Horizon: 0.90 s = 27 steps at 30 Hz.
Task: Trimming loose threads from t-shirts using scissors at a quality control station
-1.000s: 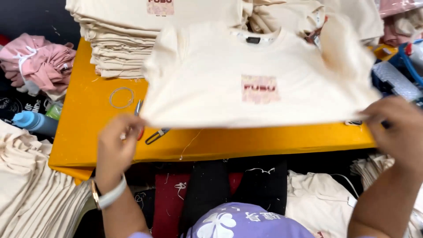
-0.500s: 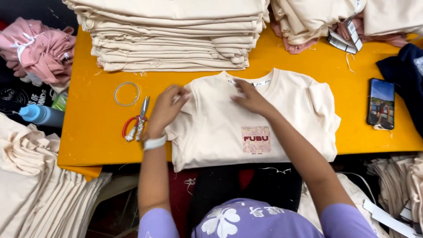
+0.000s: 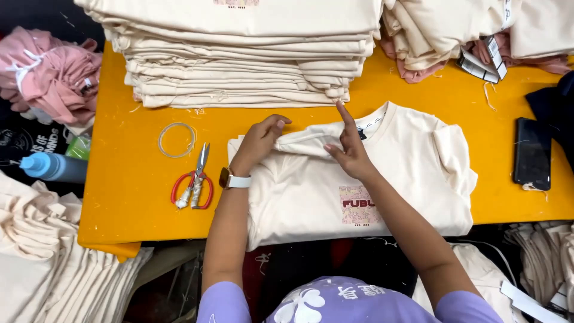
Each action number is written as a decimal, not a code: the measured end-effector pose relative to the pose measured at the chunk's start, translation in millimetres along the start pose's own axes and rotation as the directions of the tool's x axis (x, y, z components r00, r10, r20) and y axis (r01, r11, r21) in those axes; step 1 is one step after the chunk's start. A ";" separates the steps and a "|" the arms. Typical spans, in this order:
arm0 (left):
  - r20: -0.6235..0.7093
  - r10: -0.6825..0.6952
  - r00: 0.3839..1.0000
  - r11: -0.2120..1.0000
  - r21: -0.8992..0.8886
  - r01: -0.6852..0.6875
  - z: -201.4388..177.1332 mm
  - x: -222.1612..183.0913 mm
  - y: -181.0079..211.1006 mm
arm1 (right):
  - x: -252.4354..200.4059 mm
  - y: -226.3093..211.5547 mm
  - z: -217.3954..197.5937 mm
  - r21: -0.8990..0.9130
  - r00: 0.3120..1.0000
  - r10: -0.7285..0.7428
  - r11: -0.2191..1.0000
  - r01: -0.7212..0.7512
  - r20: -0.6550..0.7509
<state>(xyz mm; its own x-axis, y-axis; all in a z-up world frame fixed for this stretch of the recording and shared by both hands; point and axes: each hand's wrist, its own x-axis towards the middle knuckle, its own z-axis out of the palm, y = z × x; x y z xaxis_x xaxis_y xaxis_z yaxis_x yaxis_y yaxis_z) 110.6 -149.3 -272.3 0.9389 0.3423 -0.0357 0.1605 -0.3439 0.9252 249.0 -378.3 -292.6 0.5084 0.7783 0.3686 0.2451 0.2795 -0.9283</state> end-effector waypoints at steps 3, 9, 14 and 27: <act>0.059 0.136 0.989 0.974 -0.192 -0.123 -2.8 0.5 -16.4 | -8.5 6.4 -4.9 -0.019 1.000 0.006 1.000 -0.005 0.011; 0.152 0.220 0.964 0.928 -0.336 -0.158 -14.8 -14.6 -3.2 | -17.8 5.8 -6.2 -0.037 1.000 0.005 0.999 -0.004 0.017; 0.130 0.256 0.958 0.886 -0.429 -0.179 -25.2 -14.0 -17.9 | -23.2 12.9 -20.7 -0.015 0.998 0.012 1.000 -0.011 0.055; 0.058 0.276 0.959 0.857 -0.467 -0.219 -29.5 -11.7 -21.2 | -29.7 45.4 -41.4 -0.035 0.998 0.025 0.999 -0.023 0.065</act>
<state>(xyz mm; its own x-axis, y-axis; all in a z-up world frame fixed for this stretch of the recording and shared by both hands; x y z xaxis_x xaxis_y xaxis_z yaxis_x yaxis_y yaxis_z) 87.2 -120.2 -280.3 0.9628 0.1824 0.1996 -0.2098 0.0384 0.9770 279.2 -412.0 -343.8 0.4600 0.8197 0.3413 0.2618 0.2421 -0.9343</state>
